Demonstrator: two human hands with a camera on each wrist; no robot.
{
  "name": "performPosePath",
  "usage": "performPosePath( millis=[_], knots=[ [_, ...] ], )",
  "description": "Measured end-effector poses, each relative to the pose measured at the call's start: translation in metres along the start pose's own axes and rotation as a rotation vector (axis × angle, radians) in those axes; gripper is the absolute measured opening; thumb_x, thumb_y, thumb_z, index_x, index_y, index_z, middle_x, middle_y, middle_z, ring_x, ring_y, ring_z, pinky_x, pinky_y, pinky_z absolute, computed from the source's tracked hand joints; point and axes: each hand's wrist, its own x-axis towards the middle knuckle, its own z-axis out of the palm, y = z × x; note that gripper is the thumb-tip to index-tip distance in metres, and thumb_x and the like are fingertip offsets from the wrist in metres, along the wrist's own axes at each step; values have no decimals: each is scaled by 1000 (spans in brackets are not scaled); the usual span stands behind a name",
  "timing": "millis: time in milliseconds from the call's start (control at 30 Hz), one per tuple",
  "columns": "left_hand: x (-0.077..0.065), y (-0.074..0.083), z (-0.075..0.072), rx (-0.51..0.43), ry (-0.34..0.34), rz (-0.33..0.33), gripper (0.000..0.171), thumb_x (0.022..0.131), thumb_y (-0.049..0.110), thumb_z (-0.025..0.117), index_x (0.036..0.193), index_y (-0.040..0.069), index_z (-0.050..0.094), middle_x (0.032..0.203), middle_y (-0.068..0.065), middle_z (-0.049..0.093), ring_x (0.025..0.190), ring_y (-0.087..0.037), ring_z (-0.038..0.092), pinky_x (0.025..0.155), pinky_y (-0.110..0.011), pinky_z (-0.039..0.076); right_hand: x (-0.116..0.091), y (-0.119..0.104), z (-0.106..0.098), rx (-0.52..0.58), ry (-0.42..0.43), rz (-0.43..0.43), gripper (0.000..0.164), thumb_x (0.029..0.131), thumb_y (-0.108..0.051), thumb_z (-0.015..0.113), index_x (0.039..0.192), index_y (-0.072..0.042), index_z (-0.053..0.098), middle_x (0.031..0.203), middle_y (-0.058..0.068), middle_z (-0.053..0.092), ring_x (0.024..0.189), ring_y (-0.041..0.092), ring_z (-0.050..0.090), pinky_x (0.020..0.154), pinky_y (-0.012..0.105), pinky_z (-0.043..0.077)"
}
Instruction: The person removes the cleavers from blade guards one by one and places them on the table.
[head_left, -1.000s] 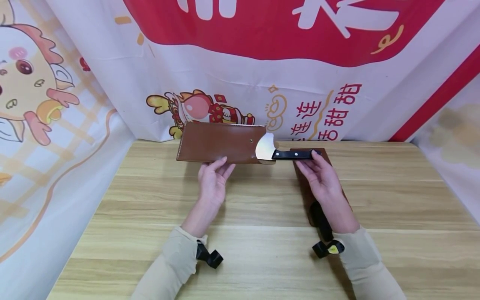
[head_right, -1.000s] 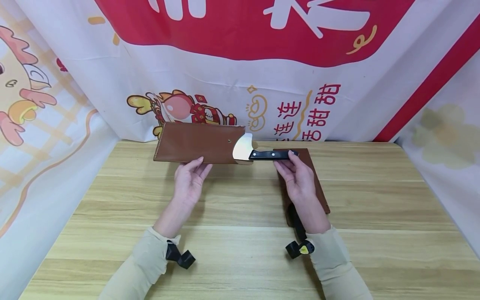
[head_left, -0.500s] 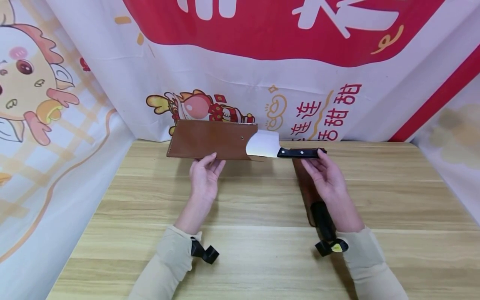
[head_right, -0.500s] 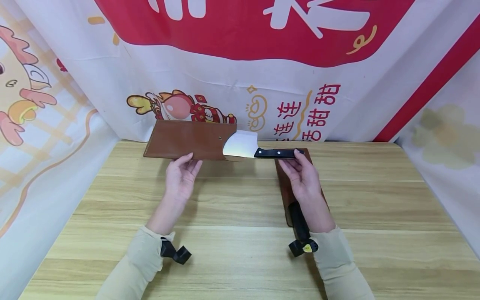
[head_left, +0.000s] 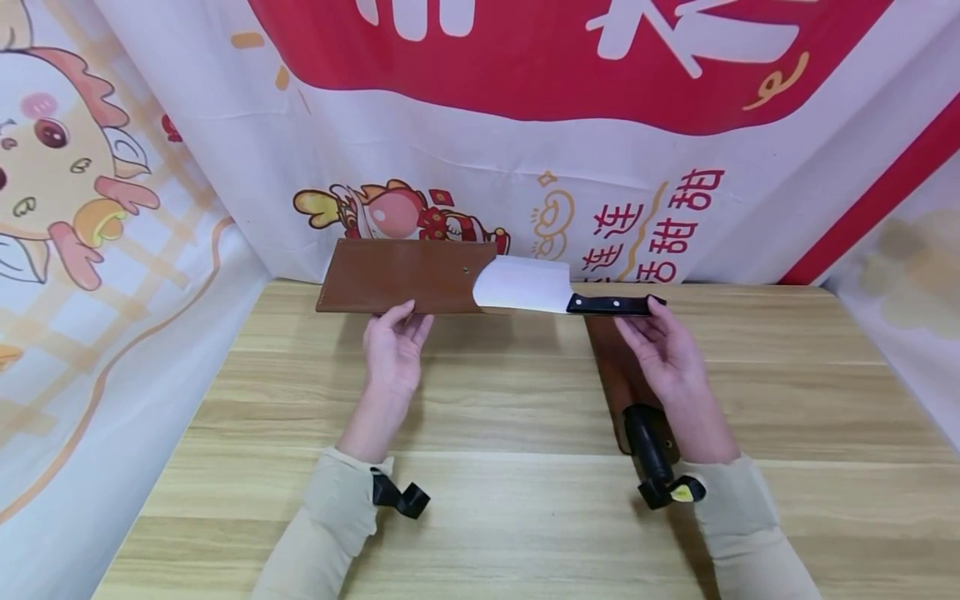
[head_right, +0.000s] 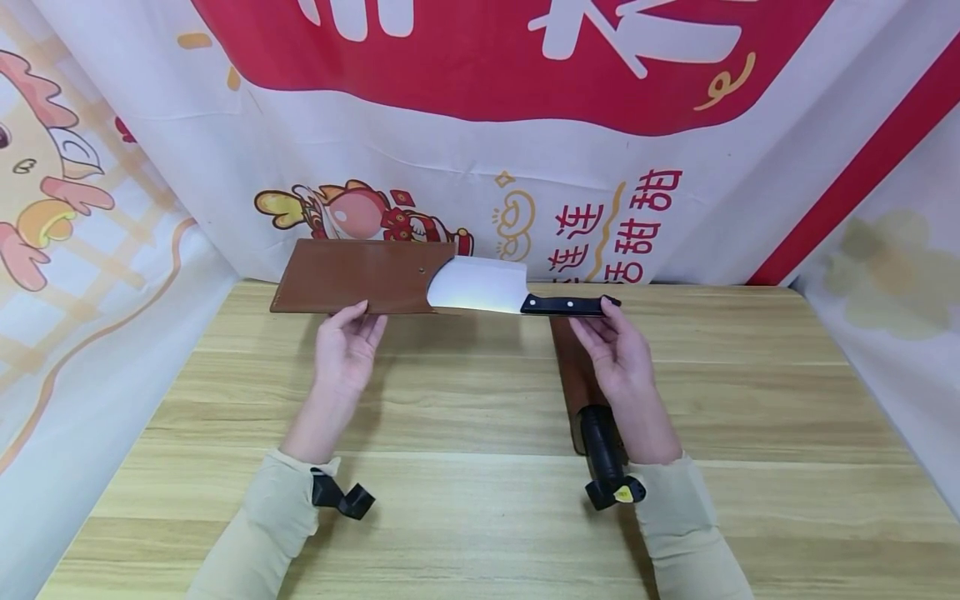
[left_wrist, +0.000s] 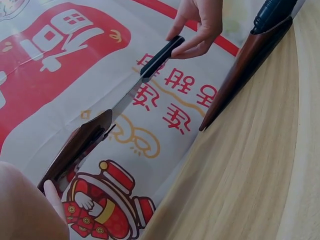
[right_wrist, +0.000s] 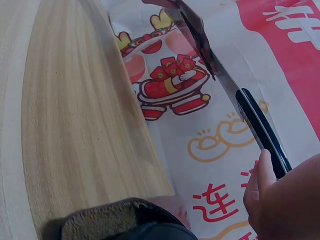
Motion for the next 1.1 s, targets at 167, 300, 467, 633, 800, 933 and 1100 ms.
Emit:
performPosePath(
  millis=[167,300,467,633,800,933,1100],
  knots=[
    [2,4,-1,-5,12,7,23,99,-7,57,113,7,46,90,-5,61,77,-16,66,73,-26,61,0,-6,-2,19,-17,3,22,100,-3,66,121,-3,63,108,19,70,103,29,71,111,42,42],
    [5,8,-2,-25,19,9,17,100,-8,56,108,5,48,85,-5,61,73,-17,66,70,-26,60,0,-11,-4,36,-17,-1,26,98,-1,68,123,-4,63,108,19,70,103,29,71,107,44,47],
    [9,14,-4,-54,22,16,11,100,-9,54,101,1,51,82,-7,63,70,-18,66,68,-26,61,0,-16,-6,41,-34,-10,38,97,-1,70,133,-8,59,113,17,69,105,29,70,106,45,47],
    [13,21,-7,-75,37,22,10,100,-9,55,103,0,52,82,-8,64,72,-19,68,68,-27,61,-1,-21,-8,61,-50,-12,44,97,0,69,138,-9,57,116,16,69,108,28,69,110,44,43],
    [15,27,-9,-98,49,17,13,100,-9,55,106,2,51,83,-8,63,72,-19,67,67,-28,61,-1,-26,-8,58,-18,-18,34,97,-2,70,130,-7,63,114,16,70,107,28,70,108,44,46],
    [17,31,-11,-108,61,13,15,100,-9,55,107,3,50,84,-8,63,73,-20,68,67,-28,61,-2,-30,-9,60,-20,-22,24,98,-2,69,122,-4,67,113,16,71,105,28,70,109,43,44],
    [17,33,-10,-94,66,0,16,97,-10,60,105,2,52,85,-9,64,73,-21,70,68,-29,62,-3,-33,-9,64,-15,-33,26,98,-3,70,123,-5,65,115,16,71,106,28,70,113,41,39]
  ],
)
